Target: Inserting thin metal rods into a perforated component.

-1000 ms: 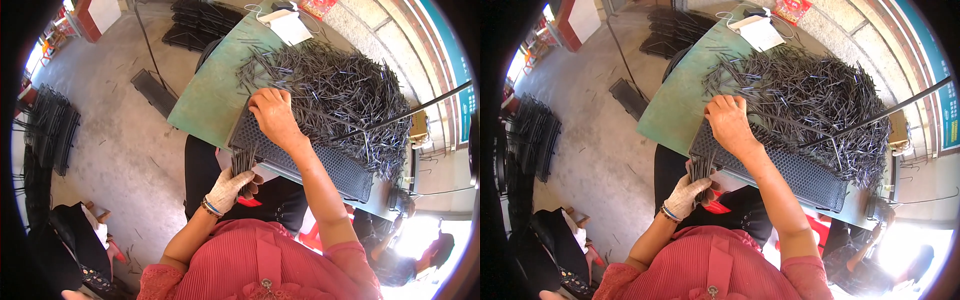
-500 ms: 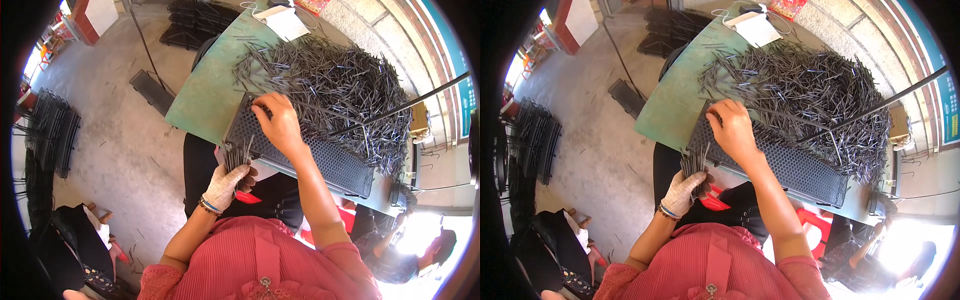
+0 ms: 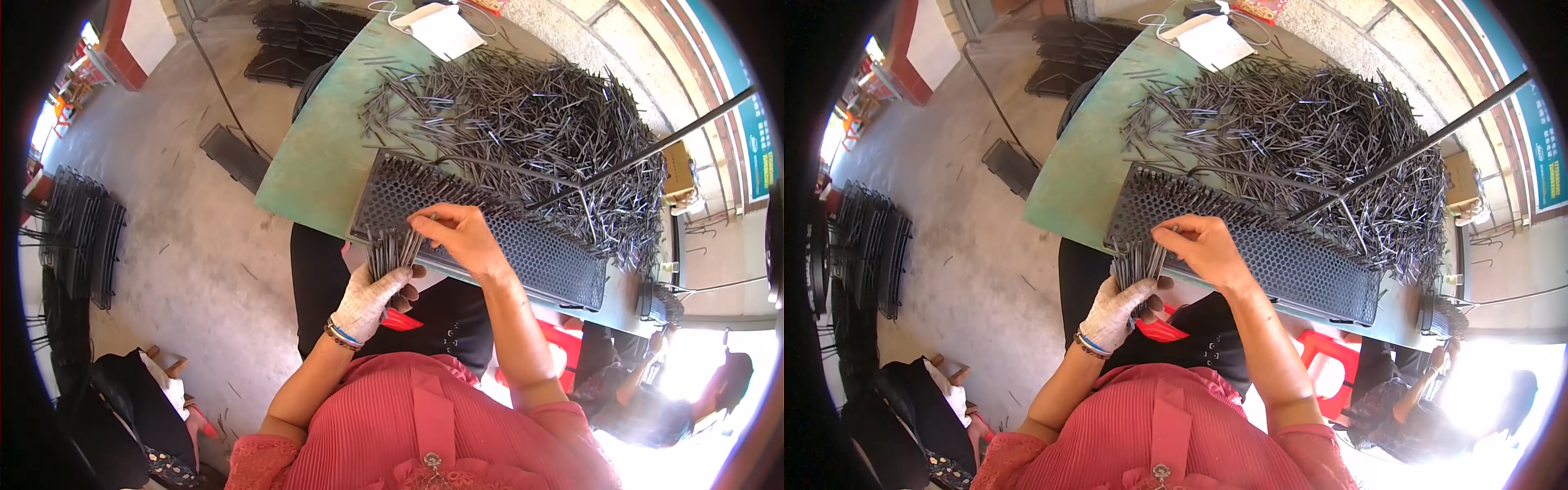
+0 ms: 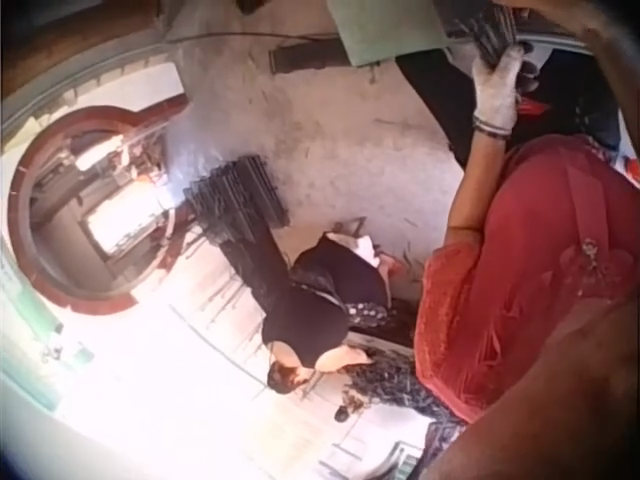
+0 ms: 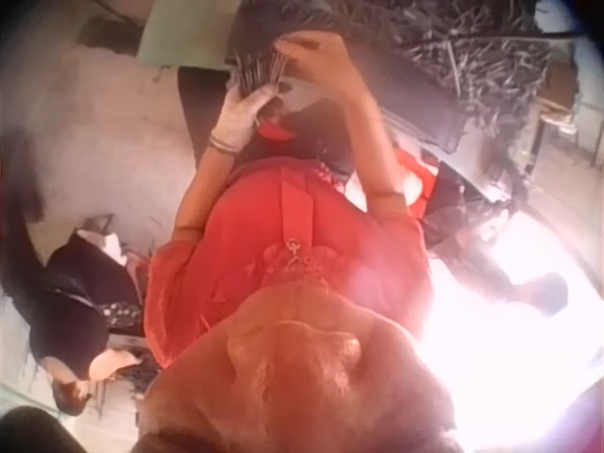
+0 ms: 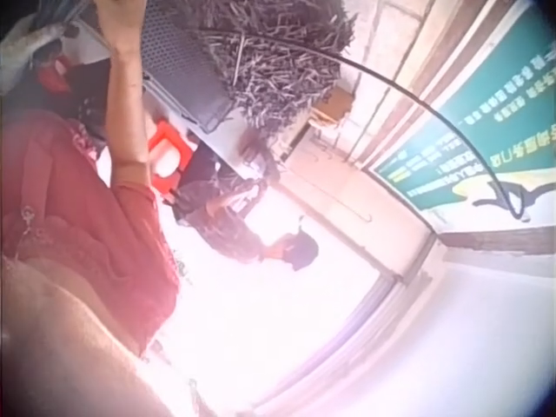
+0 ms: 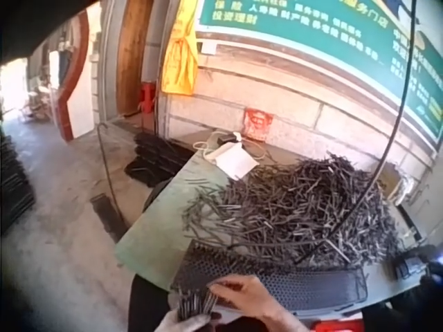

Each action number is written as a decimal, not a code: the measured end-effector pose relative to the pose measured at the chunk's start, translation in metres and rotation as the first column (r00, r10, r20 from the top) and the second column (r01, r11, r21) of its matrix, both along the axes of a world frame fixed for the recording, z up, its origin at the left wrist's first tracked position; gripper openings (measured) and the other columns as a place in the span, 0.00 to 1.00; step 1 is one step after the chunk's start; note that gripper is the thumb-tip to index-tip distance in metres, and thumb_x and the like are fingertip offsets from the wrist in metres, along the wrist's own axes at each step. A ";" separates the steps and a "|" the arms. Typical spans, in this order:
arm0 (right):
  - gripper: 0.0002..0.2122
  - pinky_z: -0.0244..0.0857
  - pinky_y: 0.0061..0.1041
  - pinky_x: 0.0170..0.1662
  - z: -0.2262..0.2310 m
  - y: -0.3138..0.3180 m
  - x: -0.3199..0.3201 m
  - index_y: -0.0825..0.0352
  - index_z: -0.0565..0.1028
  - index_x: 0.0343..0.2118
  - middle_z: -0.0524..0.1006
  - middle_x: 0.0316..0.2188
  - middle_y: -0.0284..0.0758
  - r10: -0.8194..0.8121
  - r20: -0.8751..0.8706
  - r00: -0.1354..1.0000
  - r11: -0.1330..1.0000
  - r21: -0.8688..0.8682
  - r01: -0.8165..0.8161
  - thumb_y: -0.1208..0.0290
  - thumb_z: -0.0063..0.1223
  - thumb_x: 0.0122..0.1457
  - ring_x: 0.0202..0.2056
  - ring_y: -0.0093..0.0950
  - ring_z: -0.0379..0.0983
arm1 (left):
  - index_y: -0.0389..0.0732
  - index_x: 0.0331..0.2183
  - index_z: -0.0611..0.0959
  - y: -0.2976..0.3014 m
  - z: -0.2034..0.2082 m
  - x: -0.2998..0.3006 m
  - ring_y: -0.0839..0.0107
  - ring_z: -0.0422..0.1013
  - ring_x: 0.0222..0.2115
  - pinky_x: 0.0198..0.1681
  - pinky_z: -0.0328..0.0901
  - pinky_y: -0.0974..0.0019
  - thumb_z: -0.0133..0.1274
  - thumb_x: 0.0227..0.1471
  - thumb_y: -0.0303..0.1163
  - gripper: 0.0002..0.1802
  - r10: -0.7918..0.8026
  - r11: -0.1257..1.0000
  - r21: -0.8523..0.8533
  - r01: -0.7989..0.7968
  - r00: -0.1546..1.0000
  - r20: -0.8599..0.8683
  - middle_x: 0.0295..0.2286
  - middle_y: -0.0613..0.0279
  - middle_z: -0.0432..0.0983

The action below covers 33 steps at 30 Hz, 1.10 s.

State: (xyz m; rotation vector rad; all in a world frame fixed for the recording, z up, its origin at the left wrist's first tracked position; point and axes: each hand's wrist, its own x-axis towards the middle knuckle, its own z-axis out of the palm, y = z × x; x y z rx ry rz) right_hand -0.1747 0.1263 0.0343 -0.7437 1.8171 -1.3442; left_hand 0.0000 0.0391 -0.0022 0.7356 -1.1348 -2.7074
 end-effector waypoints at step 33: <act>0.08 0.71 0.22 0.33 -0.022 -0.059 -0.017 0.71 0.79 0.36 0.78 0.33 0.37 -0.223 -0.650 0.726 0.954 -0.299 0.026 0.77 0.61 0.53 0.30 0.25 0.76 | 0.38 0.45 0.75 -0.005 -0.007 0.000 0.72 0.76 0.25 0.27 0.70 0.72 0.54 0.57 0.35 0.16 0.006 0.993 0.119 -0.014 0.997 0.072 0.32 0.57 0.79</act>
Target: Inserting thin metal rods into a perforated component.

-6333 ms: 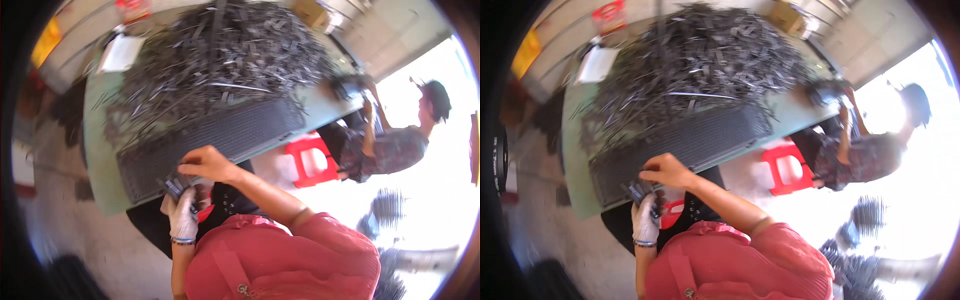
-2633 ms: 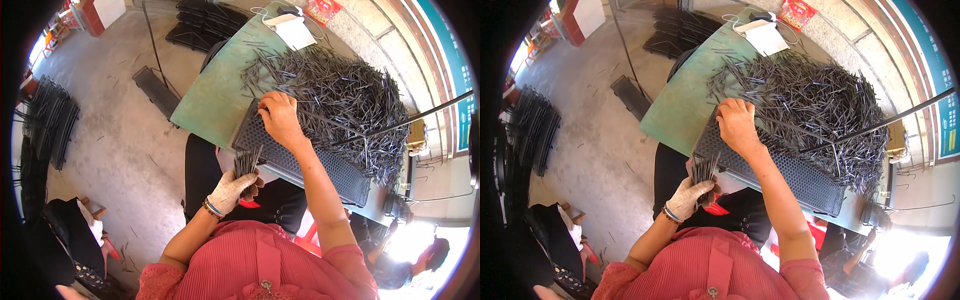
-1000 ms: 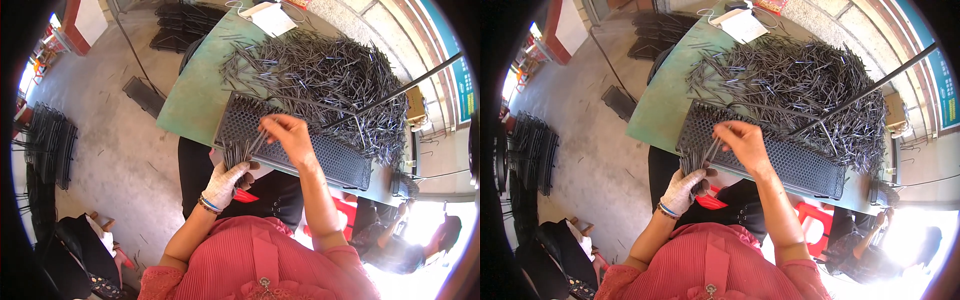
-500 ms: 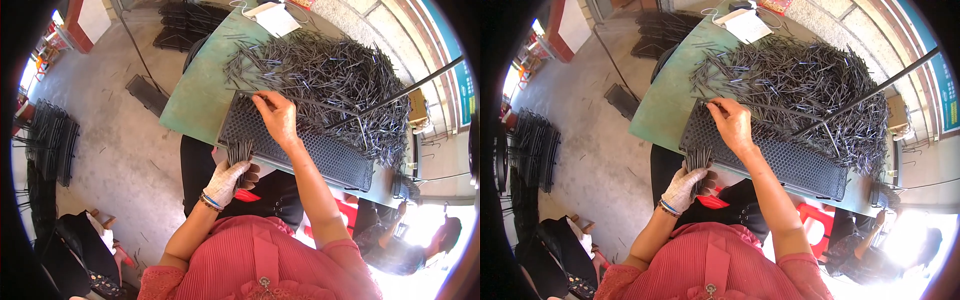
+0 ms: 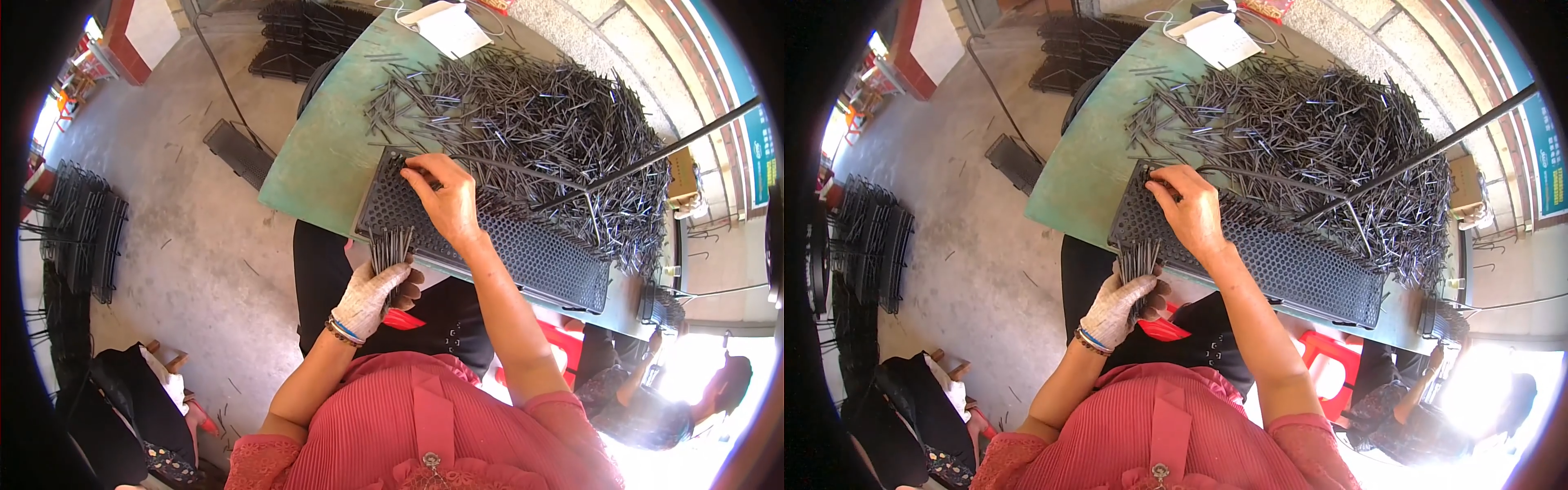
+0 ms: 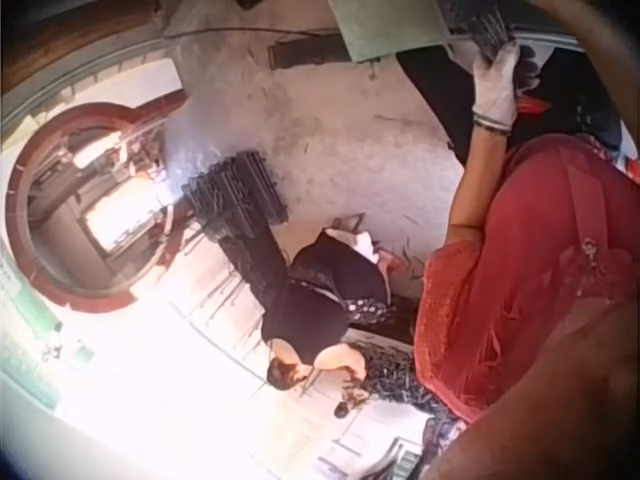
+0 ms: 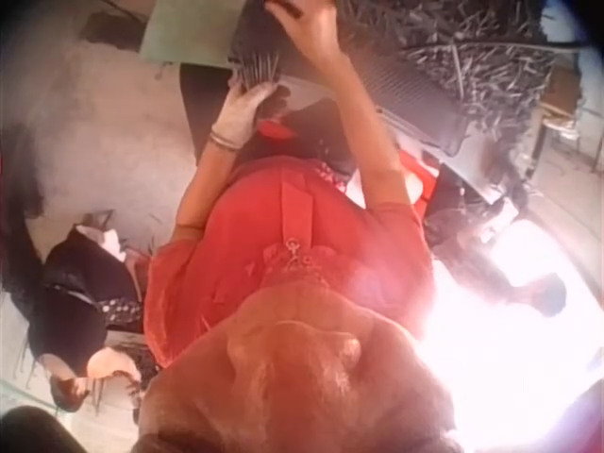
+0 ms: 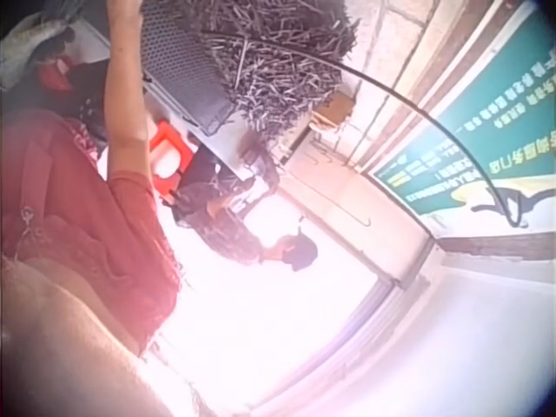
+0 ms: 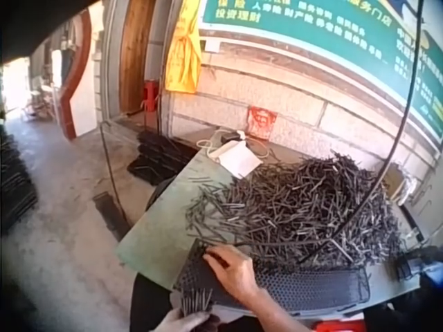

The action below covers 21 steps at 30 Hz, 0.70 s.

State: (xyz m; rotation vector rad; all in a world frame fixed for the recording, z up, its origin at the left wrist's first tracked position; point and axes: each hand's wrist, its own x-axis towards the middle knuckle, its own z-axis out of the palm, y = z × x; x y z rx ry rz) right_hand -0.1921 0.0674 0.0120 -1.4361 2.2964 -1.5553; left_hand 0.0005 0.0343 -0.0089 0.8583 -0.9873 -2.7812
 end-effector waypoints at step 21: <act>0.12 0.67 0.19 0.34 0.012 0.050 0.025 0.74 0.79 0.37 0.80 0.31 0.35 0.021 0.566 0.824 0.930 0.290 -0.223 0.68 0.60 0.57 0.31 0.18 0.74 | 0.36 0.44 0.75 0.005 0.007 -0.006 0.72 0.76 0.29 0.29 0.72 0.71 0.52 0.57 0.34 0.16 0.077 0.996 -0.036 -0.079 0.996 -0.054 0.34 0.57 0.78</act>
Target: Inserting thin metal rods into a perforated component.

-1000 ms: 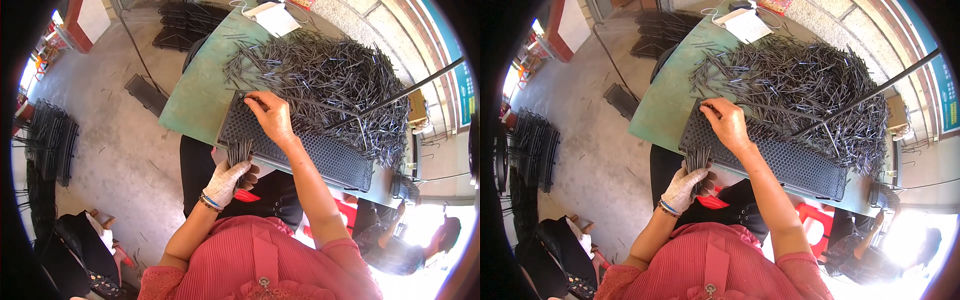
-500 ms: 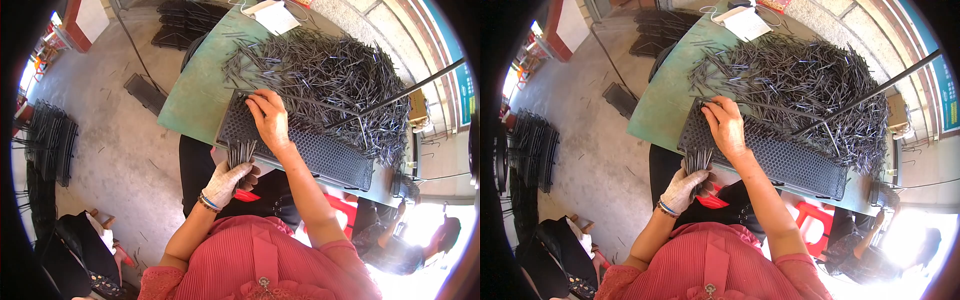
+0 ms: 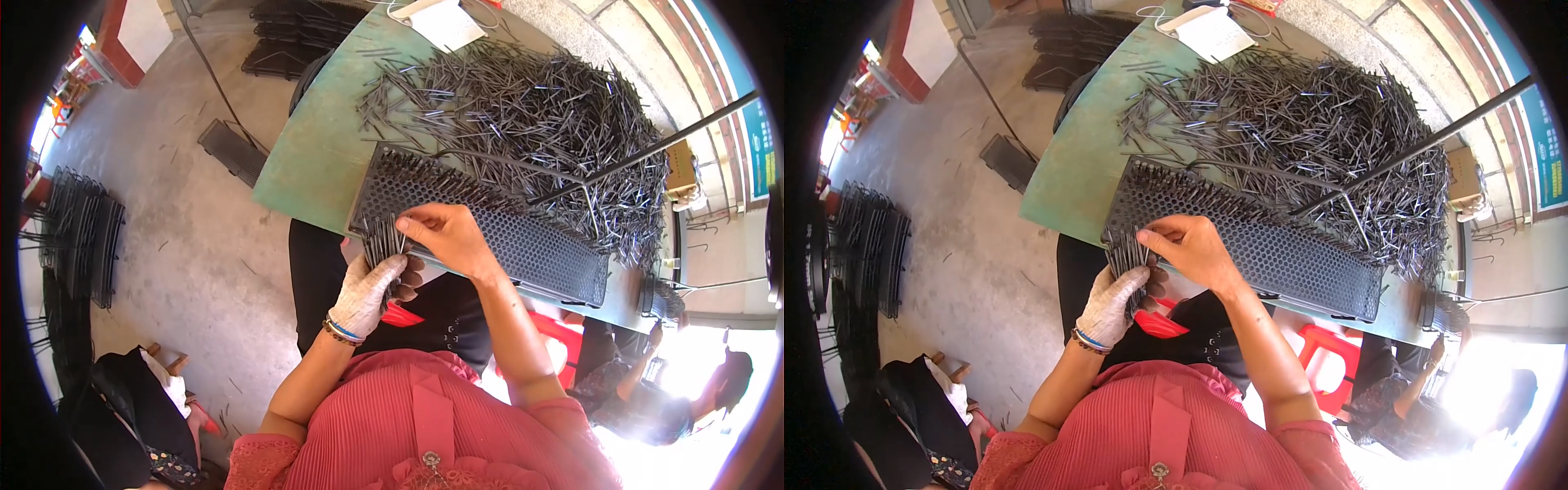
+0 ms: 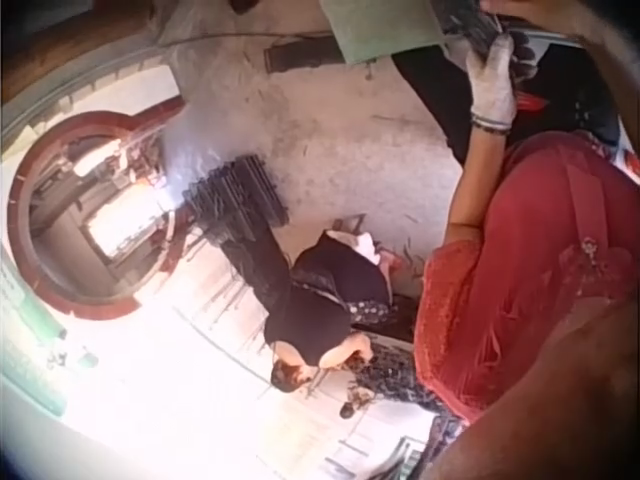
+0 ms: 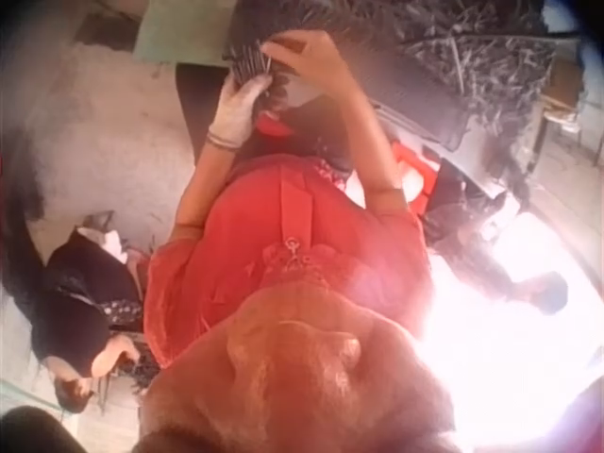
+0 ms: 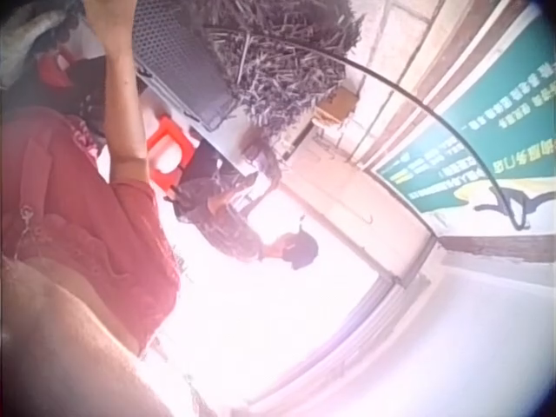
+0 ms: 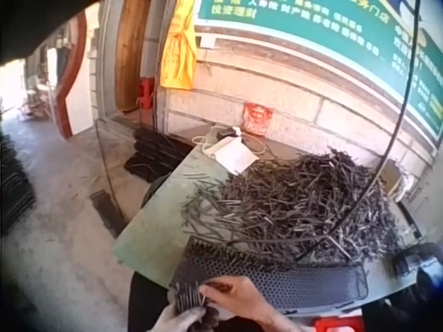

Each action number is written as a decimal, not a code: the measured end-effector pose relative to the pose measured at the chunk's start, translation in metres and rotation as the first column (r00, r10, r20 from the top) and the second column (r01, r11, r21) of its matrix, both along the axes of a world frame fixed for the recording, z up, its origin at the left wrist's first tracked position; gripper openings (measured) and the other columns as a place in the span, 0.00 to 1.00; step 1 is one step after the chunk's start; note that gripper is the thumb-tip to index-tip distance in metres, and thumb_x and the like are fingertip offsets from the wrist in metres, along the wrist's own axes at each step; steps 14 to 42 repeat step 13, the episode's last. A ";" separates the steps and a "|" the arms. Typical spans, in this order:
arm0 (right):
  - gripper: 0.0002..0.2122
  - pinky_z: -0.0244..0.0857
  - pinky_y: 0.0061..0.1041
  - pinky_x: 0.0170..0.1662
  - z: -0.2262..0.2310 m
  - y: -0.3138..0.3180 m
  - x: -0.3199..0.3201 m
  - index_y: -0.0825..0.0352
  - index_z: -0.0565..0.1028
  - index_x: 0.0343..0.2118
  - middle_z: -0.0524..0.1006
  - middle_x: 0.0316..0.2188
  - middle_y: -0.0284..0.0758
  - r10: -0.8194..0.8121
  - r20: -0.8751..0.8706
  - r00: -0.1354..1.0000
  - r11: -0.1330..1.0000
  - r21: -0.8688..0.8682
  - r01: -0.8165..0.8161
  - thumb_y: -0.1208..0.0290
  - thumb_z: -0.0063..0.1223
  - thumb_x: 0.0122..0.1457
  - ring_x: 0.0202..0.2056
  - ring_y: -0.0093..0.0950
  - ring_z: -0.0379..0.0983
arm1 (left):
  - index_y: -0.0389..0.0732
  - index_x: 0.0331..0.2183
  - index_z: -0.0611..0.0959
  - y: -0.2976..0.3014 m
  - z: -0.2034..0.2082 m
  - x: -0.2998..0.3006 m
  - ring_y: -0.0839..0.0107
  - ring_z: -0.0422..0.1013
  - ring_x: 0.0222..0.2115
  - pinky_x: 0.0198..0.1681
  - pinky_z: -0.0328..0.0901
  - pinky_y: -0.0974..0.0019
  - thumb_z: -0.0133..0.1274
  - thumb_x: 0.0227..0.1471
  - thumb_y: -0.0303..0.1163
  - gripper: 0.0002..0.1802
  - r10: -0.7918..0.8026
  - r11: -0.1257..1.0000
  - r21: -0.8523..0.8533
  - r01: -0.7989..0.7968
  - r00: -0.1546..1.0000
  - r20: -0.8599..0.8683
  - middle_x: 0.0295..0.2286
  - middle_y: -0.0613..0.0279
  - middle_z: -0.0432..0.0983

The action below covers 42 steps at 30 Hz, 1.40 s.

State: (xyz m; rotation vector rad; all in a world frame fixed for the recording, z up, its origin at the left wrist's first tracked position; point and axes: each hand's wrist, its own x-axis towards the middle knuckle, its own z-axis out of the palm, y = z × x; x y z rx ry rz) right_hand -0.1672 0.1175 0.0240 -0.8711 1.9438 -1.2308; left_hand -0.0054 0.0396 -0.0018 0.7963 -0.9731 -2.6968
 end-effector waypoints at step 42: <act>0.09 0.69 0.17 0.42 0.007 -0.003 -0.027 0.72 0.76 0.42 0.80 0.33 0.33 -0.312 0.080 0.947 0.841 -0.439 0.315 0.74 0.54 0.61 0.36 0.18 0.74 | 0.38 0.45 0.74 0.012 0.001 -0.009 0.67 0.78 0.30 0.28 0.74 0.67 0.54 0.57 0.35 0.17 -0.048 0.995 0.086 0.045 0.998 0.038 0.34 0.55 0.79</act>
